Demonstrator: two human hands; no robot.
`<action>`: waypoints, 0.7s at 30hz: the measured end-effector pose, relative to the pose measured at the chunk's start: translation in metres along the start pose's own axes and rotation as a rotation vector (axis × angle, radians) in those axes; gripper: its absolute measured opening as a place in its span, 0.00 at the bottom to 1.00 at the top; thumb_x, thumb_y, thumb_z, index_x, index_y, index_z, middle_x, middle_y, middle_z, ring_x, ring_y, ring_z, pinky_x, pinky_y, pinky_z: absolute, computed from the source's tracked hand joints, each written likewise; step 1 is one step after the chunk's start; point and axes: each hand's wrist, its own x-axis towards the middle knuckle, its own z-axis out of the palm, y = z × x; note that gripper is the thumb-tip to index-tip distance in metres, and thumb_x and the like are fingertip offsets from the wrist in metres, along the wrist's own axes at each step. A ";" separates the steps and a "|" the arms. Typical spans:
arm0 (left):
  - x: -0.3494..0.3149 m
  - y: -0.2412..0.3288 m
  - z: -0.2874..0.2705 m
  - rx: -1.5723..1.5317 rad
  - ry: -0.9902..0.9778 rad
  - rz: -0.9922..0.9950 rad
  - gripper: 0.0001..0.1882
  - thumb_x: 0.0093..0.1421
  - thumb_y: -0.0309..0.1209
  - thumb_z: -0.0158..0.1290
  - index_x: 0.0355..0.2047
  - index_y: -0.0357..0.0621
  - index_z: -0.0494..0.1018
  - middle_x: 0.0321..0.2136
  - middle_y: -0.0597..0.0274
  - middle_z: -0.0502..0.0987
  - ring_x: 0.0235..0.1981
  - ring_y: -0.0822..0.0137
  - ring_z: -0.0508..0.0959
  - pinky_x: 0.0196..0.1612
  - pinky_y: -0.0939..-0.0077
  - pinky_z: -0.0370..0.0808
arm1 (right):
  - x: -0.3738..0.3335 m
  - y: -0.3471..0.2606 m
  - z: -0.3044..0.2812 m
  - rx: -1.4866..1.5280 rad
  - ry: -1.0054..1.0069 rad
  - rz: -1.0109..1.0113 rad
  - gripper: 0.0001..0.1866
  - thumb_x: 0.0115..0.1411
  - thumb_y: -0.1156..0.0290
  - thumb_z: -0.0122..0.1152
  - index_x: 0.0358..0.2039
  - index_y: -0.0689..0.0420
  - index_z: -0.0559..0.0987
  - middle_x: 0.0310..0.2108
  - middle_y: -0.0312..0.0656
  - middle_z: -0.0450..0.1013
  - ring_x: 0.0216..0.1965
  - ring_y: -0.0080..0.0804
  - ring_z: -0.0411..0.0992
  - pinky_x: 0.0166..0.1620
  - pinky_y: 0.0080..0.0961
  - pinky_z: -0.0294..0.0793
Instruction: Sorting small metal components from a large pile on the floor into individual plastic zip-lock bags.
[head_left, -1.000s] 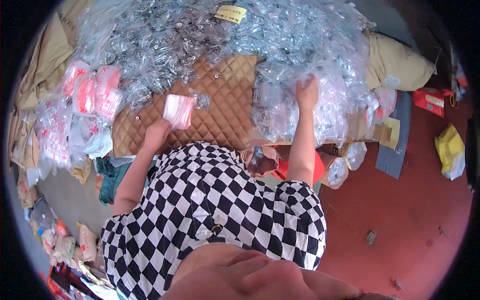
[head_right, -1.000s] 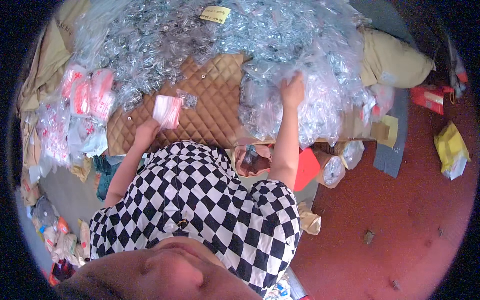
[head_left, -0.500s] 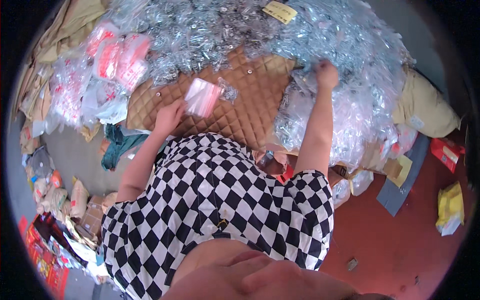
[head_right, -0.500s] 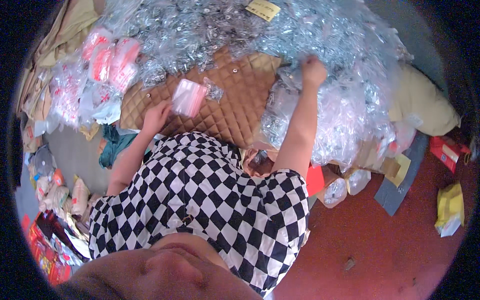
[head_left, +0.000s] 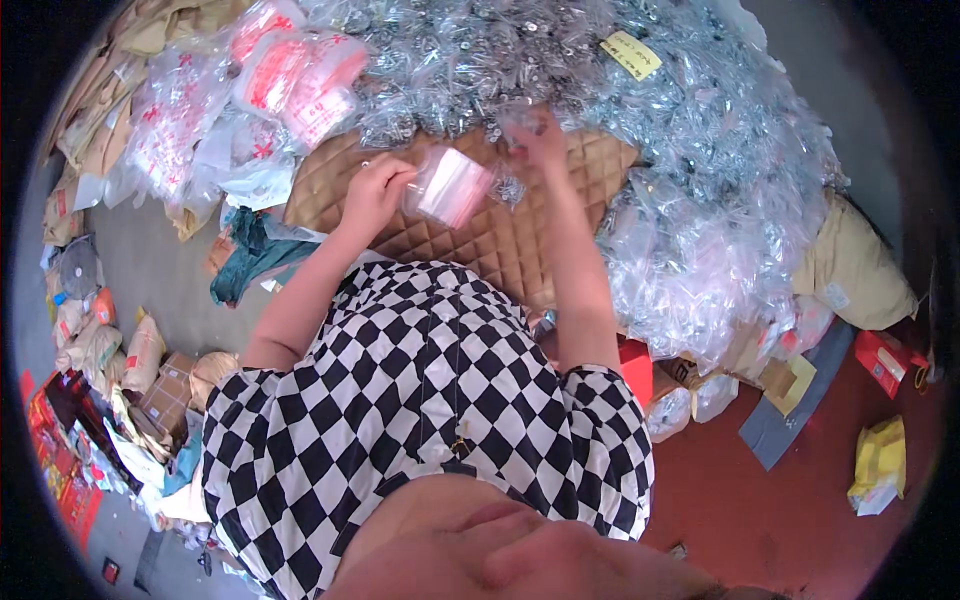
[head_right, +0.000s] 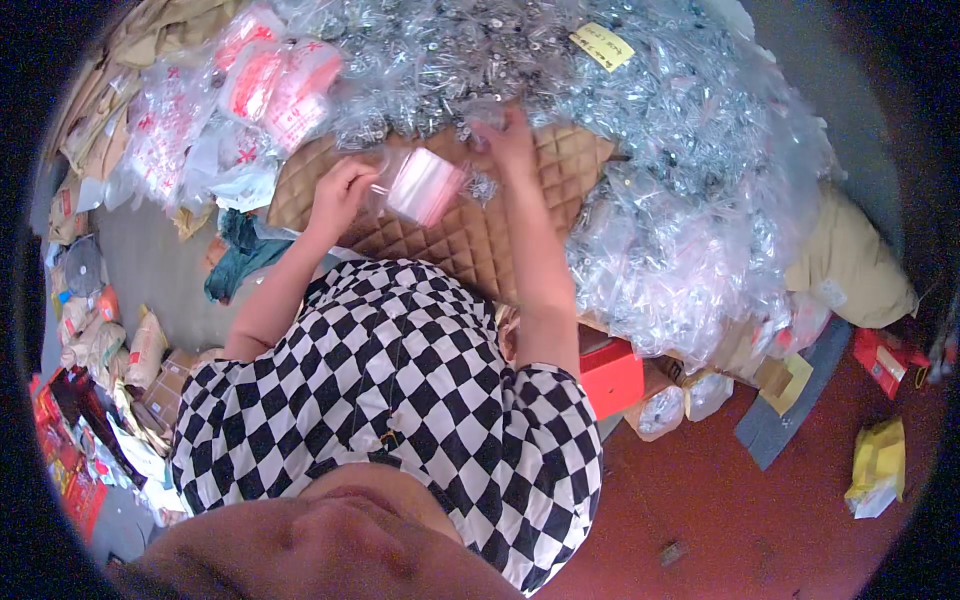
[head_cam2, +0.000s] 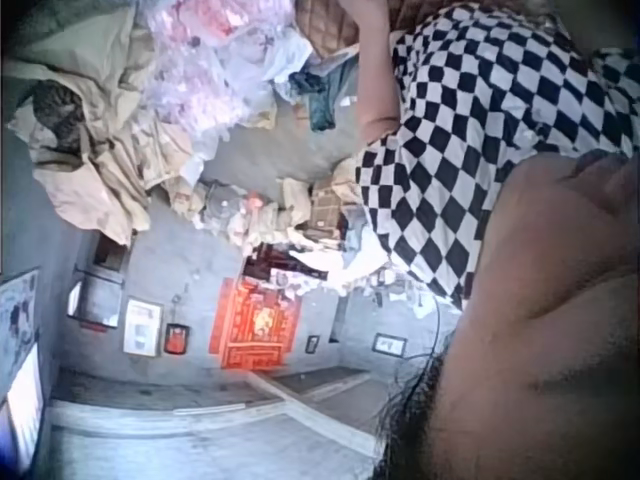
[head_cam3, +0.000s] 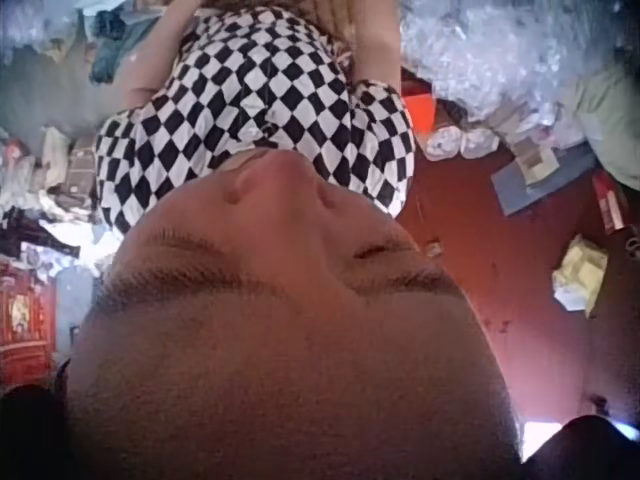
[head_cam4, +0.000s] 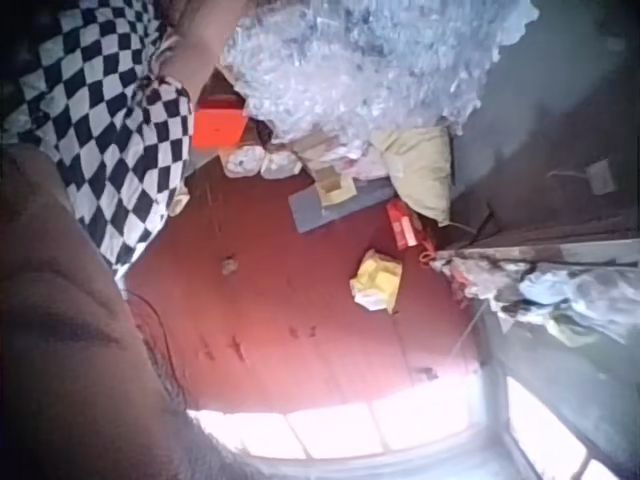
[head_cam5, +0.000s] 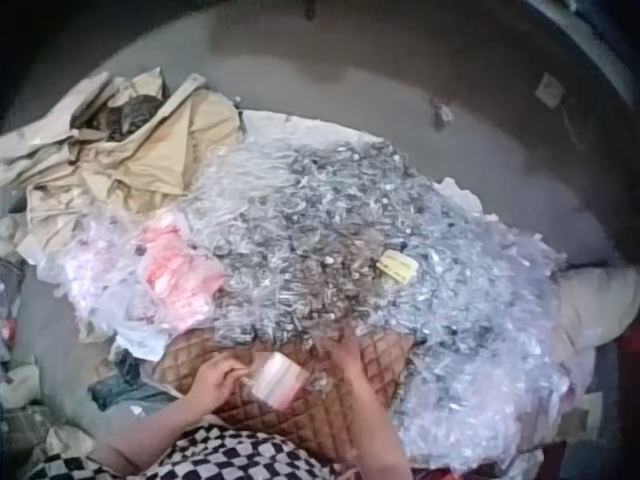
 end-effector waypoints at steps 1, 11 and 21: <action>-0.002 0.009 -0.005 -0.022 0.008 -0.034 0.05 0.56 0.28 0.59 0.31 0.41 0.78 0.25 0.54 0.75 0.29 0.57 0.77 0.35 0.66 0.73 | 0.006 0.005 0.019 -0.440 0.178 -0.112 0.33 0.47 0.62 0.75 0.52 0.59 0.73 0.49 0.46 0.74 0.47 0.41 0.74 0.44 0.36 0.77; -0.025 0.002 -0.001 0.016 0.034 0.178 0.11 0.52 0.30 0.65 0.25 0.39 0.74 0.23 0.58 0.72 0.23 0.60 0.73 0.27 0.67 0.70 | 0.019 0.007 0.018 -1.082 0.448 0.104 0.33 0.44 0.62 0.73 0.52 0.58 0.75 0.50 0.56 0.73 0.54 0.48 0.71 0.55 0.37 0.71; -0.008 0.012 -0.023 0.238 0.277 0.276 0.07 0.51 0.29 0.62 0.30 0.45 0.76 0.32 0.62 0.72 0.43 0.54 0.72 0.47 0.60 0.68 | -0.075 -0.064 -0.019 0.901 0.022 0.132 0.31 0.56 0.71 0.63 0.61 0.51 0.68 0.50 0.40 0.73 0.44 0.31 0.74 0.40 0.27 0.76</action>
